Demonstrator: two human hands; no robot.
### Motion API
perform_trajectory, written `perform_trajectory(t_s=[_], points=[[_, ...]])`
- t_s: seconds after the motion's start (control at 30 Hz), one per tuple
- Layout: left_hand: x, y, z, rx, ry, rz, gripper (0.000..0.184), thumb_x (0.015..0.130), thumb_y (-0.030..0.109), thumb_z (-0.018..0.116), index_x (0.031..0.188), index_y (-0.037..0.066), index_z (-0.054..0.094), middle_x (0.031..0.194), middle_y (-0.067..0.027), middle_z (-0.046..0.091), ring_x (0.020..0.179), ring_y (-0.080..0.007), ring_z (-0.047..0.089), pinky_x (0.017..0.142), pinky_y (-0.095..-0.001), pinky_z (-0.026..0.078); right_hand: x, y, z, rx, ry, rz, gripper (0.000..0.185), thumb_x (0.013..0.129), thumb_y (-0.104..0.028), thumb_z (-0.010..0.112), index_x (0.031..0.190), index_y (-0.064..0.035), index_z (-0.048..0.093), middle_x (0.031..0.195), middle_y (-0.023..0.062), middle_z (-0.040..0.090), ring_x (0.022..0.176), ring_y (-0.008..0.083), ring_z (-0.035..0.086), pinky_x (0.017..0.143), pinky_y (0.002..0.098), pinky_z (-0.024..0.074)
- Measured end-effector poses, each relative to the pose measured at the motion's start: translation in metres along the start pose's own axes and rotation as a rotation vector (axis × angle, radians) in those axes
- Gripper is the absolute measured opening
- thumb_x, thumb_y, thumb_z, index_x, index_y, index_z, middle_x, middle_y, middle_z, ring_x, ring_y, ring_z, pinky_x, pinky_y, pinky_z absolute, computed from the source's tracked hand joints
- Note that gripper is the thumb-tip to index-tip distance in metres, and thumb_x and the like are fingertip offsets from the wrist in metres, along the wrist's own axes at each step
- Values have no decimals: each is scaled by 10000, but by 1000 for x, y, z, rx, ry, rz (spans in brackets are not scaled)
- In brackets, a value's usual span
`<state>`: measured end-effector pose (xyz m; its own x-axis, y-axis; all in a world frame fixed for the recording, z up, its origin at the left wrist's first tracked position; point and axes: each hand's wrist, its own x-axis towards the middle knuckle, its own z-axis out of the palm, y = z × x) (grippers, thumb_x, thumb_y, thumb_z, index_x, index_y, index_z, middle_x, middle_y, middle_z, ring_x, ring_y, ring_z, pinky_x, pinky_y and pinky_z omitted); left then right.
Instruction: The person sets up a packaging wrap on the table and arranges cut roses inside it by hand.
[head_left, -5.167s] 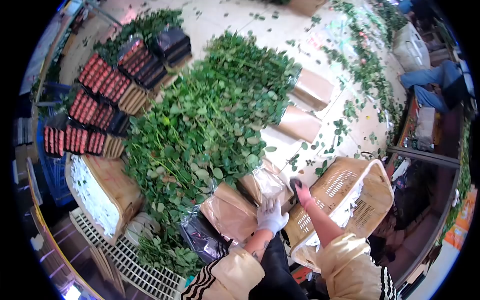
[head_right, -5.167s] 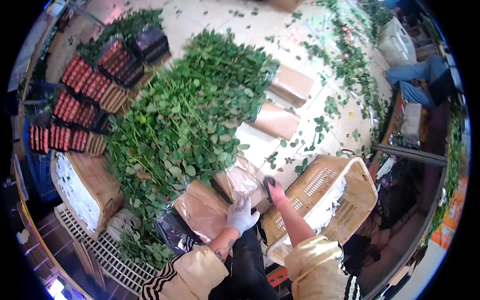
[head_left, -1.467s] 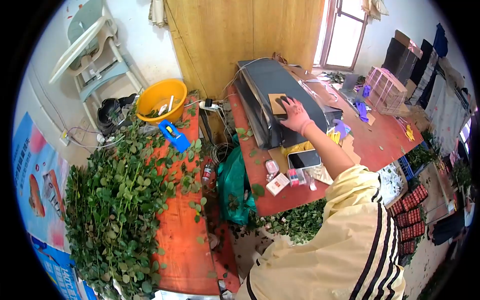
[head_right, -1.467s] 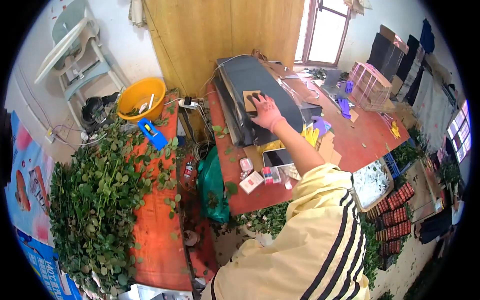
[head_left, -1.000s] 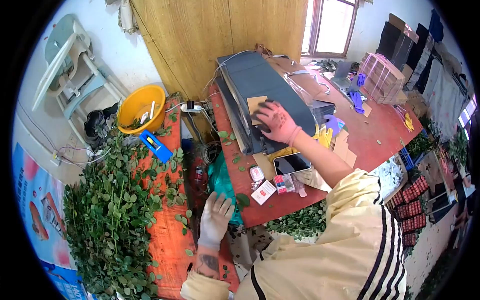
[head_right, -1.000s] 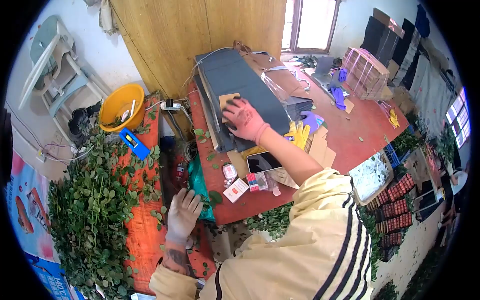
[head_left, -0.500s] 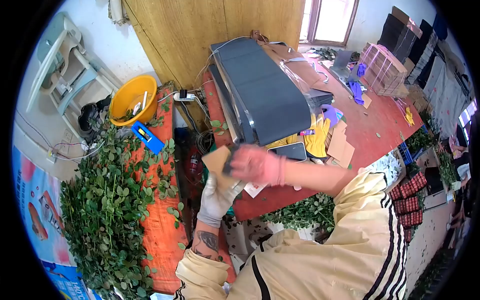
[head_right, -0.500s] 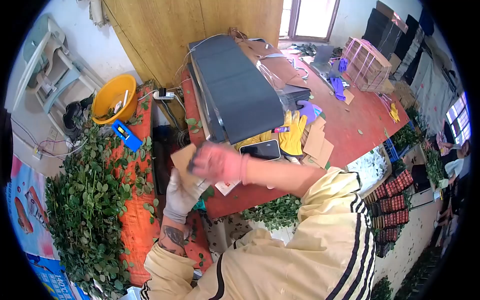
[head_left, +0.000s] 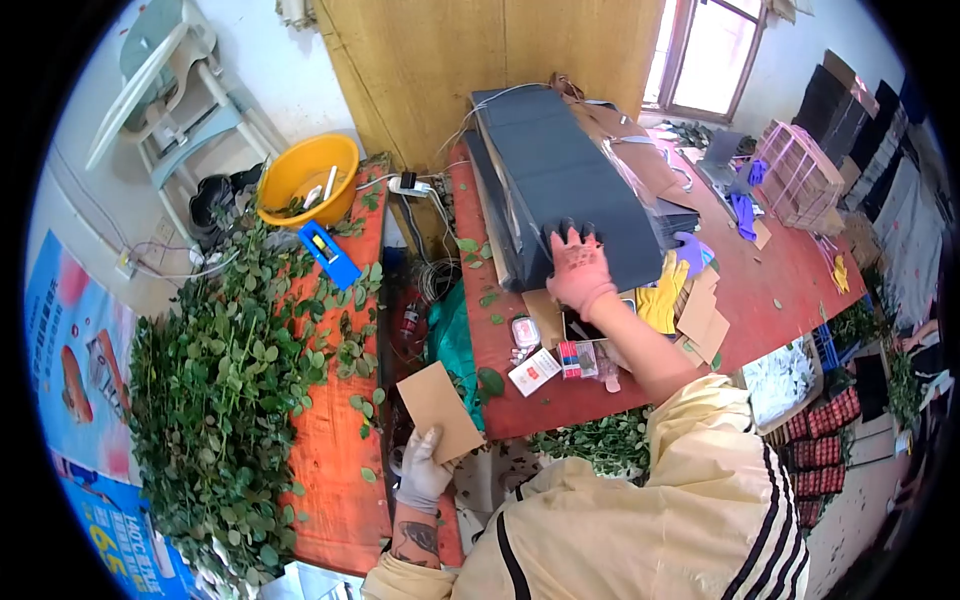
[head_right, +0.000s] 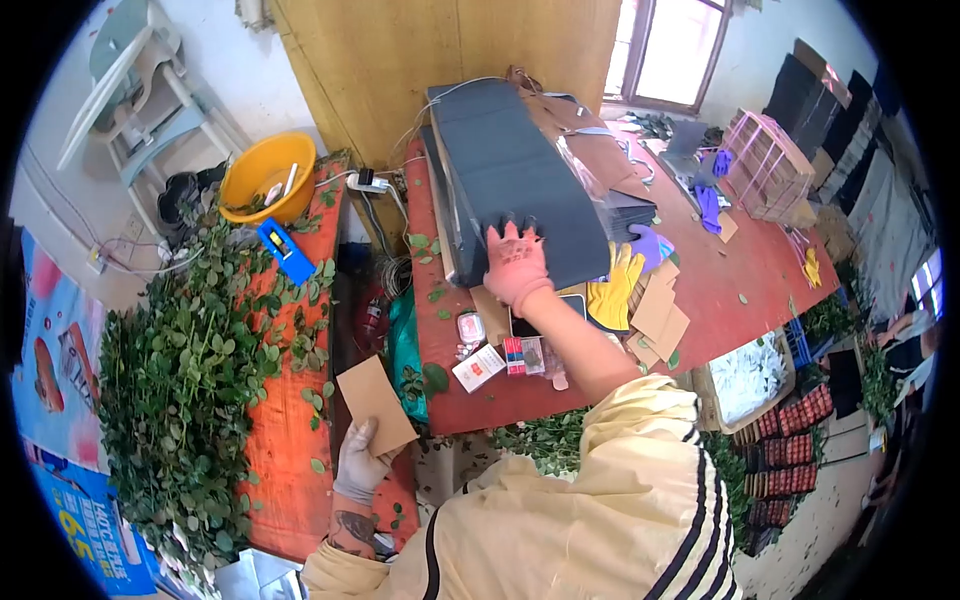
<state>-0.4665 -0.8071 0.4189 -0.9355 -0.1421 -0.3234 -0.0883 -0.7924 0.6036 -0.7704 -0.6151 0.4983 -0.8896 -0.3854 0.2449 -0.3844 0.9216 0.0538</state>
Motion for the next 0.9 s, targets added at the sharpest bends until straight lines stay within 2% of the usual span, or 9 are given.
perform_trajectory(t_s=[0.1,0.27,0.4,0.43,0.57,0.67,0.73,0.83,0.9], points=[[-6,6,7,65,35,28,415,884,166,548,1269,75,422,1152,-92,567,1013,-260,607,810,-419,544,9,23,-46,73,11,-127,211,743,-183,545,934,-94,561,936,110,640,925,272,618,828,402,469],[14,14,59,262,17,140,418,893,205,514,1281,88,411,1193,-86,547,1065,-263,579,867,-457,504,-47,-10,-161,33,79,-583,223,711,-134,536,920,-69,577,690,104,591,702,269,618,610,386,492],[84,23,39,-410,-767,7,592,891,460,483,1345,99,366,1308,-76,457,1196,-250,478,982,-451,400,-133,-57,-137,-132,197,-1014,278,756,-135,508,1016,-60,572,767,117,583,684,217,603,558,341,475],[43,53,118,-280,-459,119,670,873,523,478,1374,101,339,1322,-89,449,1230,-265,438,992,-415,392,-149,-69,-129,-158,170,-1067,303,771,-147,505,1056,-61,561,810,123,587,702,210,602,566,329,476],[37,68,104,457,-235,382,699,809,-73,440,1446,12,165,1450,-85,293,1295,-174,334,1065,-301,270,-174,-103,-95,-67,3,-1126,390,824,-239,514,1169,-56,518,1025,158,593,896,252,608,726,338,500],[-12,94,101,1158,-225,580,690,759,-86,446,1413,-28,235,1448,-165,318,1334,-219,324,1091,-305,236,-183,-99,-94,456,12,-1232,430,871,-309,491,1210,-45,504,1134,117,588,1010,254,581,862,367,454],[-81,131,122,1467,-269,288,612,756,-74,437,1361,-10,364,1362,-167,447,1287,-205,408,1069,-286,297,-164,-79,-135,715,-18,-1334,388,900,-327,459,1179,-68,536,1153,76,589,1051,208,564,881,365,445],[-146,129,114,1434,-421,137,571,752,-87,465,1316,-9,433,1254,-129,558,1122,-225,566,944,-284,444,-117,-41,-167,1445,566,-1283,545,746,-285,719,1187,-46,503,1058,174,592,980,301,605,842,446,470],[-206,102,93,1384,-327,265,571,742,-99,488,1305,-14,446,1244,-124,565,1065,-241,600,902,-288,482,-73,-35,-152,1099,23,-1276,576,714,-270,737,1177,-19,503,1049,168,597,952,287,608,832,426,470]])
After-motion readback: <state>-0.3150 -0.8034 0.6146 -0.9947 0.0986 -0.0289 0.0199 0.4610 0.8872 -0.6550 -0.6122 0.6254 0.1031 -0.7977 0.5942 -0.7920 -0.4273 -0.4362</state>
